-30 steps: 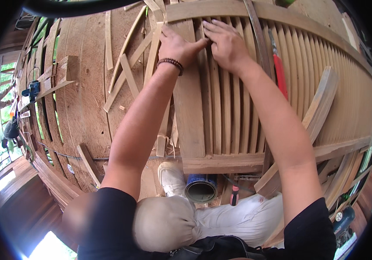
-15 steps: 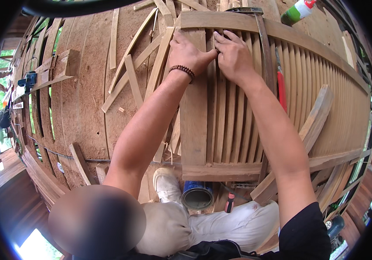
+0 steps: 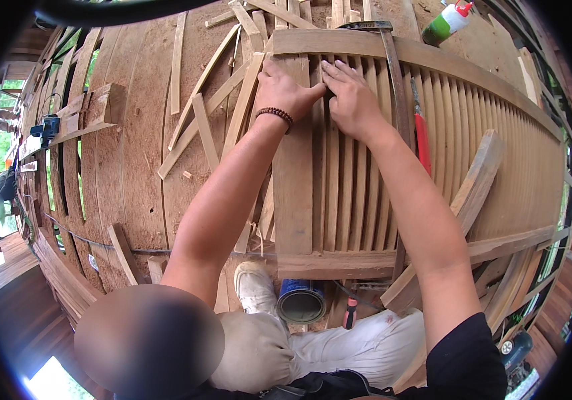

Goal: The person is assembling a wooden structure by fitting thin wooden slats into a curved frame. They use a hammer to tap the slats into place and adjust their position as needed.

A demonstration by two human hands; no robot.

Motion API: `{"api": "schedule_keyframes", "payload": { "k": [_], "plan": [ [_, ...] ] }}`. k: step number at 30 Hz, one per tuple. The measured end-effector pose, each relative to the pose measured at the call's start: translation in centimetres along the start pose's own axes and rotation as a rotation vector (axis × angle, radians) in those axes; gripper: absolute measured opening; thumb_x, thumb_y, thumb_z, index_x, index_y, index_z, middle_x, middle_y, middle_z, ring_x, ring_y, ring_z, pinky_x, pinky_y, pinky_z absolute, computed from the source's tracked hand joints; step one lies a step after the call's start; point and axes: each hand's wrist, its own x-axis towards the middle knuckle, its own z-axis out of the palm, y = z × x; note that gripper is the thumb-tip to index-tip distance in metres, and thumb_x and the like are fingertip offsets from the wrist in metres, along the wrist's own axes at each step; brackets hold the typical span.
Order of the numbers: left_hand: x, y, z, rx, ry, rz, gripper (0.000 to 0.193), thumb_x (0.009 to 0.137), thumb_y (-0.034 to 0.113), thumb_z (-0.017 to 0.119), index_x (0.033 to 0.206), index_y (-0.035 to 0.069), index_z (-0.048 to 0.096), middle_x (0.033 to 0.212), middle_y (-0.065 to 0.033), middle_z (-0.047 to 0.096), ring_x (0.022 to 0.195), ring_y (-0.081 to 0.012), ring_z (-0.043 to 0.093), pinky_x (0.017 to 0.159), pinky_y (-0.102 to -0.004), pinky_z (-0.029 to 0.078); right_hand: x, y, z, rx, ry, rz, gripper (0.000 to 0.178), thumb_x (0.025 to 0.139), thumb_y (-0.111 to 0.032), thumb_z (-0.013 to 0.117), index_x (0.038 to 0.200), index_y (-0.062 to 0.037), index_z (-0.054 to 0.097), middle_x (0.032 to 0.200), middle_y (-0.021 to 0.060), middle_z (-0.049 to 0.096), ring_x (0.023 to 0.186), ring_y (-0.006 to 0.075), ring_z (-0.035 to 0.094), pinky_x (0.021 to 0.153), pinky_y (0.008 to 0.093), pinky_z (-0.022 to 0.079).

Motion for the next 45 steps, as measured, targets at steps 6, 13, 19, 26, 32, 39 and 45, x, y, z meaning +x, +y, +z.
{"api": "schedule_keyframes", "payload": {
  "k": [6,13,19,26,32,39,45],
  "plan": [
    [-0.5,0.9,0.1,-0.012,-0.031,-0.007,0.139,0.069,0.068,0.079,0.155,-0.018,0.013,0.149,-0.0362,0.039,0.134,-0.0416,0.053,0.108,-0.04,0.05,-7.4,-5.7,-4.7,0.29,0.103,0.248,0.044,0.088,-0.005,0.056,0.129,0.004,0.065,0.132,0.0241,0.064,0.127,0.0393,0.058,0.112,0.0439,0.045],
    [-0.6,-0.1,-0.8,-0.049,-0.057,-0.038,0.138,0.071,0.065,0.083,0.156,-0.016,0.01,0.154,-0.0369,0.033,0.141,-0.0422,0.046,0.114,-0.0403,0.044,-21.6,-14.4,-7.7,0.391,0.098,0.428,0.032,0.087,-0.002,0.063,0.118,0.0039,0.069,0.113,0.0219,0.07,0.111,0.0396,0.065,0.099,0.0445,0.051],
    [0.5,0.2,-0.1,-0.049,-0.117,-0.042,0.143,0.069,0.068,0.083,0.158,-0.013,0.005,0.158,-0.0374,0.027,0.142,-0.0426,0.046,0.115,-0.0387,0.044,-22.2,-13.5,-5.5,0.33,0.138,0.349,0.035,0.08,-0.002,0.067,0.115,0.0019,0.07,0.109,0.0201,0.07,0.106,0.0396,0.064,0.094,0.0478,0.05],
    [1.5,-2.2,-0.3,-0.307,-0.087,0.053,0.12,0.076,0.058,0.085,0.154,-0.011,0.025,0.149,-0.0332,0.046,0.138,-0.0406,0.05,0.115,-0.0394,0.043,-21.7,-14.2,-4.9,0.237,0.083,0.347,0.036,0.079,-0.006,0.068,0.114,0.002,0.07,0.111,0.0161,0.069,0.107,0.037,0.059,0.097,0.0456,0.048],
    [-0.1,-5.5,-0.4,-0.683,-0.229,-0.246,0.102,0.088,0.061,0.073,0.15,-0.011,0.036,0.149,-0.0298,0.048,0.141,-0.037,0.045,0.116,-0.0435,0.037,-22.2,-14.1,-5.1,0.268,0.046,0.347,0.038,0.08,-0.012,0.07,0.116,-0.0022,0.071,0.116,0.0113,0.068,0.113,0.0329,0.058,0.097,0.0456,0.046],
    [-3.8,-3.1,-1.0,-0.735,-0.239,-0.297,0.075,0.09,0.057,0.075,0.129,-0.005,0.06,0.118,-0.0174,0.067,0.104,-0.0228,0.068,0.087,-0.0364,0.057,-22.1,-14.5,-5.7,0.243,-0.03,0.38,0.042,0.079,-0.012,0.071,0.119,0.0003,0.069,0.12,0.0133,0.066,0.116,0.0355,0.054,0.103,0.0461,0.044],
    [-3.9,-3.0,-1.1,-0.685,-0.224,-0.278,0.071,0.09,0.057,0.075,0.123,-0.005,0.062,0.107,-0.0146,0.07,0.09,-0.0208,0.07,0.078,-0.0353,0.059,-22.2,-14.5,-5.7,0.243,-0.039,0.378,0.043,0.079,-0.014,0.071,0.119,0.0002,0.07,0.121,0.0139,0.065,0.117,0.0361,0.054,0.105,0.0467,0.043]
  ]
}}
